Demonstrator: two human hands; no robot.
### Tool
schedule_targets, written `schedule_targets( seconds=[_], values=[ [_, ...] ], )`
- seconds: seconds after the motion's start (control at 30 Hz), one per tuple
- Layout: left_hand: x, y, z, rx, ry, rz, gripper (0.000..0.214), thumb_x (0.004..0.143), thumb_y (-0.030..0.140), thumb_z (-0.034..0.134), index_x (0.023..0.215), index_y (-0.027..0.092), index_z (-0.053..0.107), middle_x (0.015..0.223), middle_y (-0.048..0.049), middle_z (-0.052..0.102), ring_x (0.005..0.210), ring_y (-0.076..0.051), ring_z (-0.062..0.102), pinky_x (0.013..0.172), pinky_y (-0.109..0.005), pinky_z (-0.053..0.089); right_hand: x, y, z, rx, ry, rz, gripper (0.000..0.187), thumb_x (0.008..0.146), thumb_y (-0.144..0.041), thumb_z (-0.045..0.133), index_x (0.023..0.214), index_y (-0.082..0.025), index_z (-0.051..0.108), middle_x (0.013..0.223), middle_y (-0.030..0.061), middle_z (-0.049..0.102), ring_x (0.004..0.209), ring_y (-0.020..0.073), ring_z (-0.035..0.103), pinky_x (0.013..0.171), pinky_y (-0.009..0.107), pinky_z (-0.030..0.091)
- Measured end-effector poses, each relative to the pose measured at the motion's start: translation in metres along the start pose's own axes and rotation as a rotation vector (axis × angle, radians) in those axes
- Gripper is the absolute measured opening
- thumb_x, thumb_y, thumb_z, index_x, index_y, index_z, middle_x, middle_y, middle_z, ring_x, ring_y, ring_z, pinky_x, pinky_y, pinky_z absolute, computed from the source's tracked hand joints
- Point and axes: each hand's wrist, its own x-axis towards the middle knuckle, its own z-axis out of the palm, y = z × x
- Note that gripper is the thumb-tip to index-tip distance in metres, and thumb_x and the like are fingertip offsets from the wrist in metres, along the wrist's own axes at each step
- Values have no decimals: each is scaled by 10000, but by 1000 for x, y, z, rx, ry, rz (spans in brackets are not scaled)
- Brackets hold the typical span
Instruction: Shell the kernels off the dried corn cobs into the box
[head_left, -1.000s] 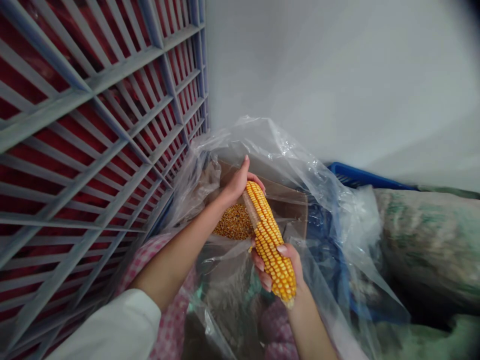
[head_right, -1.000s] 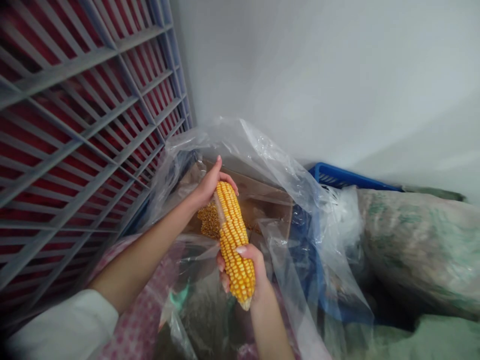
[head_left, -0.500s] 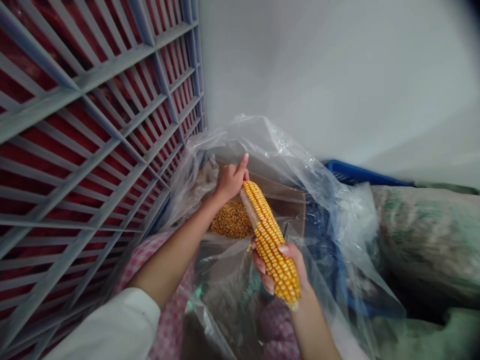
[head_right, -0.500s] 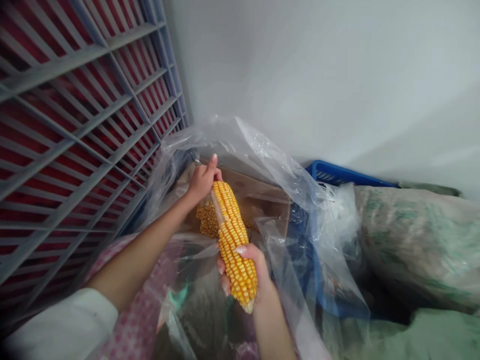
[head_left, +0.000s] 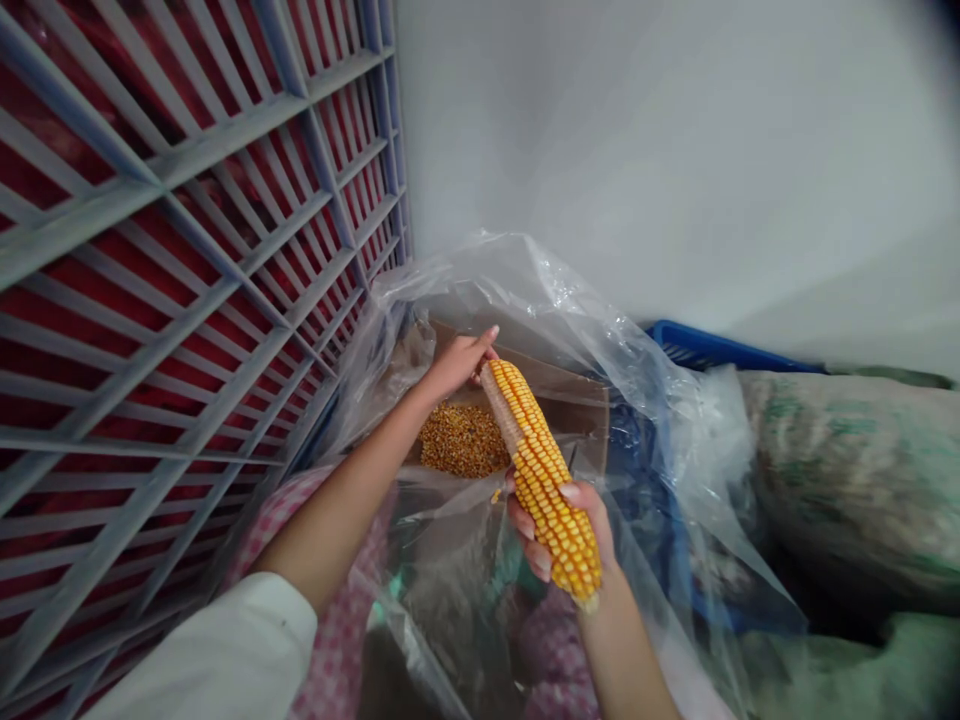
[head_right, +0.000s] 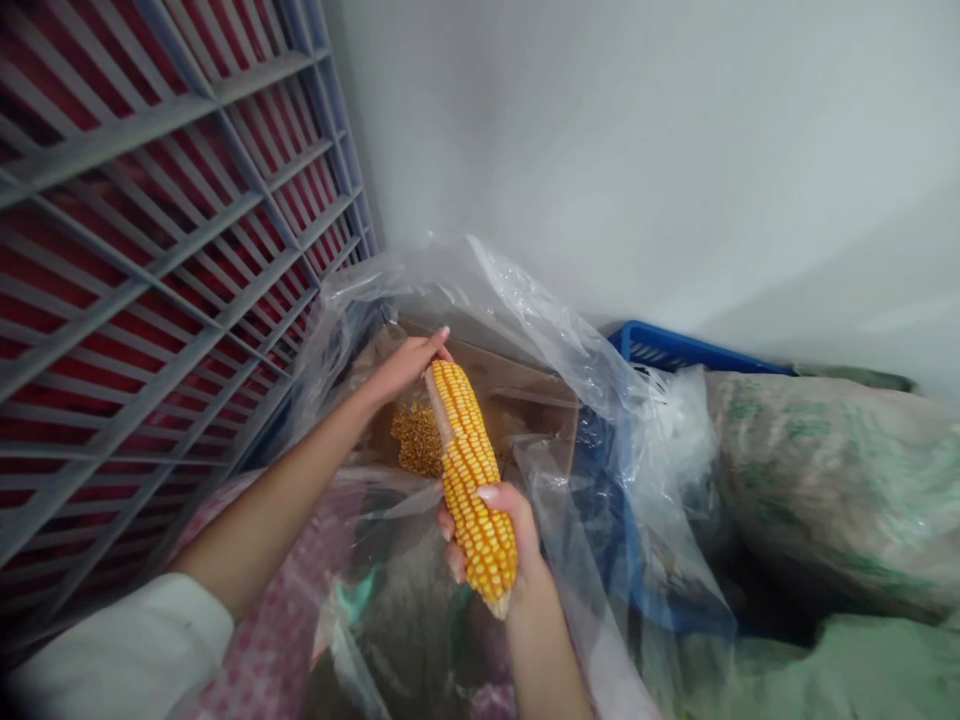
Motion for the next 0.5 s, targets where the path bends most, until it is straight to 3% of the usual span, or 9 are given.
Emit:
schedule_targets(
  seconds=[0.13, 0.23, 0.3, 0.37, 0.5],
  values=[
    [1, -12, 7, 123, 42, 60, 456, 744, 568, 463, 544, 166, 547, 435, 18, 466, 474, -114, 436, 524, -243, 292, 0, -5, 3, 18, 73, -29, 390, 600, -435, 551, 858, -145, 584, 526, -14, 568, 305, 79, 481, 281, 170, 383],
    [-1, -11, 12, 173, 104, 73, 529, 776, 607, 364, 496, 176, 490, 385, 28, 388, 431, -112, 403, 499, -242, 269, -1, -8, 6, 10, 115, -38, 400, 575, -443, 565, 848, -151, 581, 517, -18, 559, 300, 76, 464, 277, 173, 370],
    [-2, -7, 16, 148, 85, 51, 560, 782, 624, 322, 482, 175, 470, 426, 10, 425, 470, -120, 438, 501, -239, 277, -1, -9, 8, -17, 139, -35, 400, 561, -440, 574, 839, -152, 580, 521, -13, 565, 305, 83, 471, 285, 183, 378],
    [-3, 0, 17, 3, 28, -44, 551, 807, 598, 290, 548, 170, 521, 533, -21, 523, 553, -138, 502, 525, -235, 323, -1, -10, 9, -57, 170, -44, 389, 552, -434, 581, 821, -152, 579, 536, -3, 576, 319, 95, 485, 299, 199, 394],
    [-6, 15, 11, -489, -131, -413, 588, 803, 621, 215, 809, 172, 596, 743, -78, 634, 580, -168, 556, 532, -278, 413, 2, -7, 11, -185, 328, -54, 324, 533, -385, 639, 740, -150, 555, 546, 6, 574, 385, 124, 530, 364, 234, 435]
  ],
)
